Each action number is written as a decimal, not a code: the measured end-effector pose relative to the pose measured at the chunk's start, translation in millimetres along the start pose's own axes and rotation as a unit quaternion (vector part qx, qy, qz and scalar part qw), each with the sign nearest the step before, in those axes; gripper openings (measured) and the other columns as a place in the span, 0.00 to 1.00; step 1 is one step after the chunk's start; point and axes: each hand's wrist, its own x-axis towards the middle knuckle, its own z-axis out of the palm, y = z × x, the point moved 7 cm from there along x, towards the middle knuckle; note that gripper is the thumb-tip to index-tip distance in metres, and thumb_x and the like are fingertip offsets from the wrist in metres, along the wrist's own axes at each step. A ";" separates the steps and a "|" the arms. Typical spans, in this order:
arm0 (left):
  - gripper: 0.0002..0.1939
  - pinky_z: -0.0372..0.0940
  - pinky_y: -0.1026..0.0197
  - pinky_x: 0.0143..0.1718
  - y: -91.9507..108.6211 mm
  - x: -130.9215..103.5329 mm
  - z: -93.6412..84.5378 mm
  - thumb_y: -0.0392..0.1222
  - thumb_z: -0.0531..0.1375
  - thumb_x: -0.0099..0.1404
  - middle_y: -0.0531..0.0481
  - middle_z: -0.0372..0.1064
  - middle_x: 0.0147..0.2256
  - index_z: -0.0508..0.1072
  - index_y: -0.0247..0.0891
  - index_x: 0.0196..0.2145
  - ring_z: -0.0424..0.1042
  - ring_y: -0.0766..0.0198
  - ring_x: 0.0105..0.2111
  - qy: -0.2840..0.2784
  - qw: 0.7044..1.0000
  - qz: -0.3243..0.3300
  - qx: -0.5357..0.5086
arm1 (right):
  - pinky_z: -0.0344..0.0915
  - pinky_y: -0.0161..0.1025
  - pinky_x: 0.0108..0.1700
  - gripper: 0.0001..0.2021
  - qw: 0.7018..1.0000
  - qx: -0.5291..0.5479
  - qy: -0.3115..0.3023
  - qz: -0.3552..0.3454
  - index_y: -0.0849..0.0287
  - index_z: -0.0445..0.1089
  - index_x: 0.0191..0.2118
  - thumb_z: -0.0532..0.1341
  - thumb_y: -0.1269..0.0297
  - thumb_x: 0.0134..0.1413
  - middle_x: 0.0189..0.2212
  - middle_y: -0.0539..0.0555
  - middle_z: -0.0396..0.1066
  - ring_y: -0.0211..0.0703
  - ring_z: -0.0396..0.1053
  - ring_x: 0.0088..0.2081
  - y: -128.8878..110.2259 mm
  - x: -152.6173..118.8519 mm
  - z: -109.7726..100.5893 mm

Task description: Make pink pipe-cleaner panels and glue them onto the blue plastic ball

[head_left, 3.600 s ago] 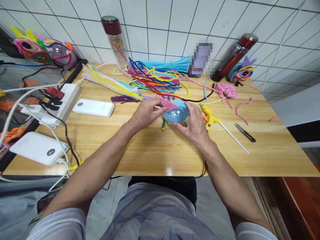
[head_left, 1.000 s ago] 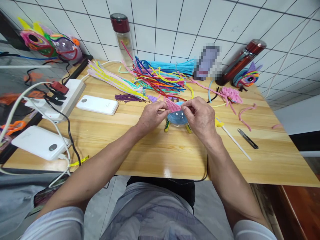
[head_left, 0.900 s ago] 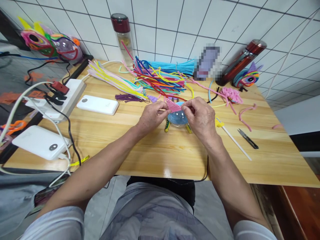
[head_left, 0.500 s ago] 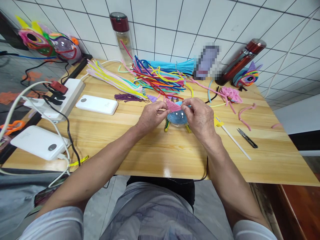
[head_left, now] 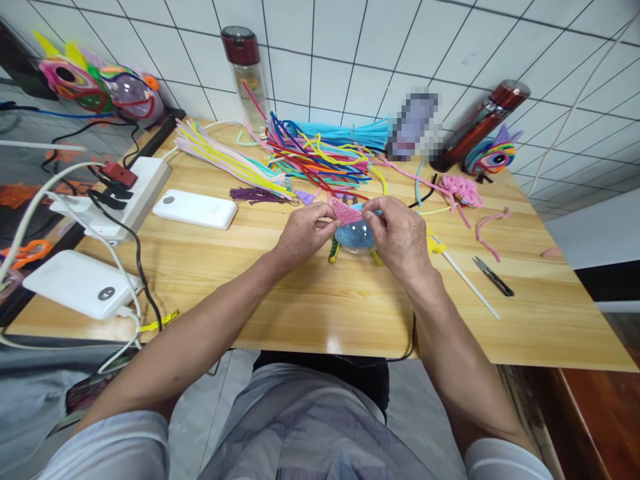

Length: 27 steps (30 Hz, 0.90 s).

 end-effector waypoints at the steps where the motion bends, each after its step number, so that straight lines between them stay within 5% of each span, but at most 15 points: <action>1: 0.05 0.71 0.63 0.38 -0.1 -0.1 -0.1 0.39 0.66 0.69 0.49 0.80 0.34 0.76 0.39 0.34 0.77 0.63 0.34 0.003 1.000 -0.001 0.002 | 0.68 0.43 0.41 0.06 1.000 0.002 0.000 -0.001 0.52 0.73 0.38 0.60 0.64 0.69 0.37 0.55 0.81 0.48 0.75 0.37 -0.5 0.0 -0.4; 27: 0.06 0.69 0.62 0.41 0.8 -0.5 1.0 0.36 0.65 0.68 0.50 0.79 0.34 0.74 0.39 0.32 0.76 0.63 0.35 0.011 1.000 0.001 -0.016 | 0.68 0.44 0.41 0.06 1.000 -0.011 0.018 0.000 0.52 0.74 0.38 0.61 0.66 0.68 0.37 0.55 0.80 0.48 0.74 0.36 -0.4 0.1 0.4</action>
